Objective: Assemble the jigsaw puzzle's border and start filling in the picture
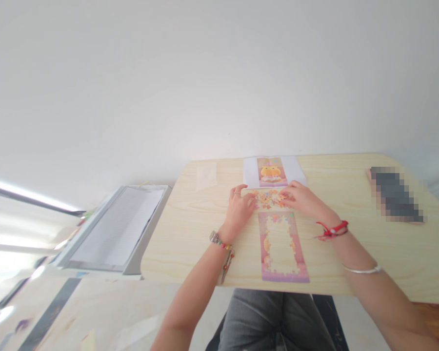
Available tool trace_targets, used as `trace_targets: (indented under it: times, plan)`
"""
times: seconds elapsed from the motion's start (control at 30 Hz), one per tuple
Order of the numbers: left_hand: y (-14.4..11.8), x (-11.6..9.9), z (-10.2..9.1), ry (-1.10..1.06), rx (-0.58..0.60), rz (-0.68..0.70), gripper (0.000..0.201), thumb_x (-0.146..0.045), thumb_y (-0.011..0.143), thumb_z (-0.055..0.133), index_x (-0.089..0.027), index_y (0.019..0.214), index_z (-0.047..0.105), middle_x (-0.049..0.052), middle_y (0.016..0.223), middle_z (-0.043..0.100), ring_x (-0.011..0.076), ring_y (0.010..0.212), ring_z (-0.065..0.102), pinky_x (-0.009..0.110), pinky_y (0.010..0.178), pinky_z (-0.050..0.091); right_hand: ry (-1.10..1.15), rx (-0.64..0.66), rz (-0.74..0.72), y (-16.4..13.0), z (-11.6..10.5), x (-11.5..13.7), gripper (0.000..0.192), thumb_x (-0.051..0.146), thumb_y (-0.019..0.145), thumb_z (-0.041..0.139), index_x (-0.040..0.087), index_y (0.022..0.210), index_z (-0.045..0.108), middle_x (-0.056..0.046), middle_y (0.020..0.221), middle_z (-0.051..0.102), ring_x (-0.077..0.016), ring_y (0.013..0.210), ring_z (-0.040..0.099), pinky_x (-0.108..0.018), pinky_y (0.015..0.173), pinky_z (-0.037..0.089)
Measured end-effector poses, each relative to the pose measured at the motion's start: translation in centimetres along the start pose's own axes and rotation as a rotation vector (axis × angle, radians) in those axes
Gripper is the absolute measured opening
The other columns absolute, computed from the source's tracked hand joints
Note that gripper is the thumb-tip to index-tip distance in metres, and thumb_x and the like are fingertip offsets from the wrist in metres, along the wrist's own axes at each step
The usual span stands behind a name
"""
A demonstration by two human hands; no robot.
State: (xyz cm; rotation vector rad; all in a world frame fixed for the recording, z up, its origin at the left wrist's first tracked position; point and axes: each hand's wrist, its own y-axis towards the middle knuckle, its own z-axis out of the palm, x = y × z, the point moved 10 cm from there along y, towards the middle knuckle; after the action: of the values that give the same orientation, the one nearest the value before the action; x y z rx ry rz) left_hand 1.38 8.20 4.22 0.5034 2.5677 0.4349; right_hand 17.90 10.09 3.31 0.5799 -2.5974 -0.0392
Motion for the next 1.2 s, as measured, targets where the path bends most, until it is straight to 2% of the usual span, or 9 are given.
trace_targets:
  times: [0.17, 0.27, 0.47, 0.67, 0.8, 1.03, 1.2]
  plan:
    - [-0.5, -3.6, 1.3, -0.024, 0.133, 0.141, 0.021, -0.026, 0.083, 0.055, -0.029, 0.100, 0.067, 0.006, 0.131, 0.038, 0.0278, 0.117, 0.034, 0.047, 0.097, 0.036, 0.027, -0.015, 0.040, 0.0, -0.2, -0.6, 0.014, 0.027, 0.078, 0.054, 0.018, 0.075, 0.064, -0.005, 0.081, 0.054, -0.0177, 0.075, 0.055, -0.029, 0.068, 0.041]
    - [-0.9, -4.7, 2.2, -0.001, 0.217, 0.175, 0.022, -0.028, 0.084, 0.055, -0.032, 0.104, 0.065, 0.004, 0.137, 0.033, 0.0304, 0.120, 0.029, 0.050, 0.096, 0.035, 0.040, -0.036, 0.057, -0.2, -1.0, -1.1, 0.015, 0.027, 0.078, 0.053, 0.018, 0.072, 0.064, -0.004, 0.079, 0.054, -0.0175, 0.074, 0.055, -0.029, 0.069, 0.041]
    - [-0.9, -4.1, 2.2, 0.023, 0.234, 0.144, 0.021, -0.031, 0.085, 0.053, -0.031, 0.103, 0.065, 0.005, 0.139, 0.030, 0.0318, 0.122, 0.026, 0.053, 0.097, 0.032, 0.071, -0.019, 0.076, -0.3, -1.6, -2.0, 0.022, 0.028, 0.079, 0.049, 0.019, 0.064, 0.061, -0.004, 0.073, 0.058, -0.0172, 0.071, 0.054, -0.027, 0.064, 0.039]
    - [-0.7, -3.8, 1.9, -0.014, 0.225, 0.097, 0.022, -0.031, 0.085, 0.053, -0.030, 0.104, 0.064, 0.006, 0.136, 0.032, 0.0298, 0.121, 0.029, 0.050, 0.095, 0.036, 0.057, -0.011, 0.147, -0.2, -1.0, -2.9, 0.026, 0.032, 0.078, 0.047, 0.018, 0.060, 0.060, -0.004, 0.068, 0.061, -0.0177, 0.067, 0.054, -0.027, 0.060, 0.037]
    - [-0.6, -3.5, 1.8, -0.011, 0.188, 0.097, 0.022, -0.032, 0.085, 0.053, -0.029, 0.104, 0.064, 0.007, 0.135, 0.033, 0.0291, 0.120, 0.030, 0.049, 0.095, 0.036, 0.029, -0.019, 0.170, -0.4, -1.6, -3.1, 0.026, 0.032, 0.076, 0.047, 0.018, 0.058, 0.060, -0.004, 0.067, 0.061, -0.0172, 0.065, 0.054, -0.027, 0.059, 0.037]
    - [-0.5, -3.0, 1.7, -0.011, 0.142, 0.092, 0.022, -0.033, 0.085, 0.054, -0.028, 0.105, 0.064, 0.007, 0.132, 0.036, 0.0278, 0.120, 0.031, 0.048, 0.098, 0.035, 0.035, 0.034, 0.256, -1.5, -2.5, -5.5, 0.026, 0.032, 0.076, 0.049, 0.018, 0.061, 0.064, -0.003, 0.066, 0.064, -0.0179, 0.064, 0.057, -0.027, 0.057, 0.038]
    - [-0.4, -2.9, 1.9, -0.006, 0.145, 0.085, 0.022, -0.033, 0.085, 0.054, -0.028, 0.104, 0.064, 0.007, 0.132, 0.036, 0.0284, 0.119, 0.032, 0.049, 0.096, 0.037, -0.026, -0.077, 0.163, -0.9, -2.6, -3.5, 0.019, 0.031, 0.075, 0.056, 0.017, 0.074, 0.069, -0.006, 0.078, 0.064, -0.0186, 0.072, 0.058, -0.028, 0.066, 0.042]
